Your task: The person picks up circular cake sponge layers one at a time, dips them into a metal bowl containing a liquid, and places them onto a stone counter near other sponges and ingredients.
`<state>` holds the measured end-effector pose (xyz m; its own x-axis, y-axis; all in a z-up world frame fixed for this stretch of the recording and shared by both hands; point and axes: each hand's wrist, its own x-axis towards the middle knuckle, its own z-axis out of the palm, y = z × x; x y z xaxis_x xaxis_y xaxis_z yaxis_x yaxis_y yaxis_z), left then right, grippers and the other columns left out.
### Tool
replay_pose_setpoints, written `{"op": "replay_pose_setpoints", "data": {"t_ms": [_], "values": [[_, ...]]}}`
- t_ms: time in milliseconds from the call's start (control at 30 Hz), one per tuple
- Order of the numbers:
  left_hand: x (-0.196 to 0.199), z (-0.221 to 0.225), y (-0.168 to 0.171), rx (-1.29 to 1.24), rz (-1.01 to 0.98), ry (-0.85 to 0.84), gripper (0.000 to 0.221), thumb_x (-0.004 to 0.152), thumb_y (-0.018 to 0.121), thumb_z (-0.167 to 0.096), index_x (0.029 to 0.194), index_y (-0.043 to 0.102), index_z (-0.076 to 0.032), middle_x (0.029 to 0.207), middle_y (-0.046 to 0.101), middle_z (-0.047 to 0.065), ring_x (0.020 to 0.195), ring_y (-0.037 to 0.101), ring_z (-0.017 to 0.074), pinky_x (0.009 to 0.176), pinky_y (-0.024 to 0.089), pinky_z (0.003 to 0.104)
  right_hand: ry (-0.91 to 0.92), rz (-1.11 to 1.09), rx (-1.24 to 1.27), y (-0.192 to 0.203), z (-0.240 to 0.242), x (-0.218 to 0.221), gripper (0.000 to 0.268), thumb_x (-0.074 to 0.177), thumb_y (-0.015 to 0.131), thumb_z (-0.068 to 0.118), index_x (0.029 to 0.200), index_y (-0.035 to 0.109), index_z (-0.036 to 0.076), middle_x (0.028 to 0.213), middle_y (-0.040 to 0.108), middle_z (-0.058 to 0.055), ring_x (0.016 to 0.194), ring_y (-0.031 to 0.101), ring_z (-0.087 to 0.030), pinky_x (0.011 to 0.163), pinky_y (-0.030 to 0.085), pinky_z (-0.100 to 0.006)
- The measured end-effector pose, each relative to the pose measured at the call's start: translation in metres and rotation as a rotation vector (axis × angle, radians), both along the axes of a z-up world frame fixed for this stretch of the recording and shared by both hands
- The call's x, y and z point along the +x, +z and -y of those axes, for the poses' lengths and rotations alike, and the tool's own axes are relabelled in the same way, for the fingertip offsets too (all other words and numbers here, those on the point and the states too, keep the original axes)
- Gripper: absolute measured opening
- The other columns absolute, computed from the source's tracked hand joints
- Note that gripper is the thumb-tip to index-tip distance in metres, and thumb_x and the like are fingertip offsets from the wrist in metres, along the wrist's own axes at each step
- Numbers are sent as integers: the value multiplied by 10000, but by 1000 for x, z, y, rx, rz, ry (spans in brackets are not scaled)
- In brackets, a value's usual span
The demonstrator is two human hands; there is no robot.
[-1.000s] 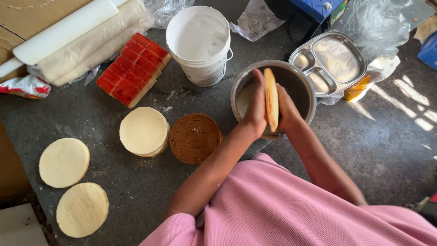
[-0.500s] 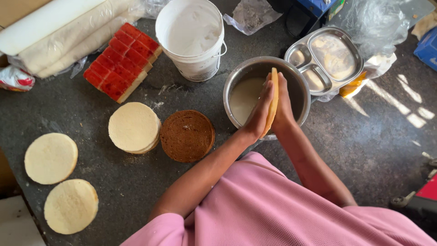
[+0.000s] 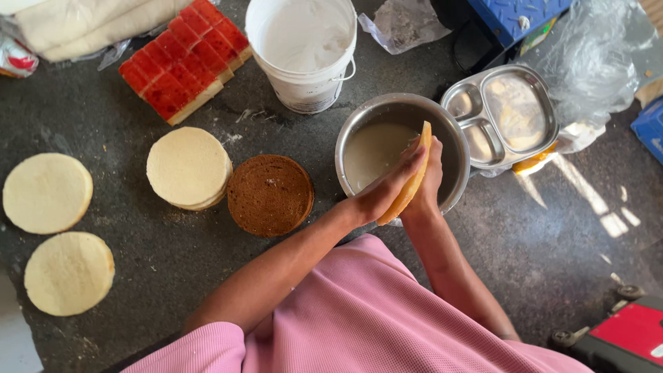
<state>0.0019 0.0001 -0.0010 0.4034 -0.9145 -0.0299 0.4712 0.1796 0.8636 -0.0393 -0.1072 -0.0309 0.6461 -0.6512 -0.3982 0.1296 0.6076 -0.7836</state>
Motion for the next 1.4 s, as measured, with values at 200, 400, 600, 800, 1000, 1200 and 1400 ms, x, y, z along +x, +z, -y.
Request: {"op": "replay_pose_setpoints", "data": {"t_ms": [200,400,600,800,1000,1200,1400], "values": [[3,13,-7,-3,-94,32,955,986,360,-730,1645,167,-66,1679,271,174,1563,250,254,1263,224,369,28,-39,-60,4,8,9,338,1046,494,428,979,579,108,845,594,-42,743,591,-174,670,513,-330],[14,16,-5,-225,-455,287,904,986,399,-743,1570,360,-55,1532,460,178,1406,463,275,1165,396,405,177,43,-57,45,18,20,476,1006,532,409,1307,607,47,1197,697,-127,1062,702,-224,953,588,-374],[36,1,-6,-463,-557,352,758,1031,513,-657,1466,516,-37,1348,616,160,1196,627,255,1020,530,421,287,-305,-35,66,29,10,490,973,445,476,1340,455,152,1163,632,-114,1057,617,-295,896,485,-545],[10,8,12,18,347,583,695,916,708,-396,1453,510,-1,1257,681,188,1157,681,260,991,539,399,285,82,233,-17,39,19,468,1035,361,395,1250,585,45,1125,697,-116,1014,700,-257,936,568,-382],[-26,10,51,244,730,702,471,1071,544,-304,1448,535,-22,1111,747,225,1024,753,354,886,618,420,234,44,-304,-102,87,17,325,1105,390,352,1128,589,97,914,597,-13,799,594,-157,706,527,-290],[-37,7,62,176,818,778,440,1107,476,-255,1462,505,3,1126,731,242,1007,744,381,880,606,440,216,-61,-445,-91,89,19,263,1086,421,292,1065,588,90,892,595,-16,772,584,-154,670,510,-299],[-24,2,61,22,536,571,532,1041,648,-250,1468,498,29,1267,664,198,1173,676,292,997,567,372,182,-124,-457,-7,59,20,317,1041,457,337,1113,628,80,971,661,-41,849,648,-169,748,548,-313]]}}
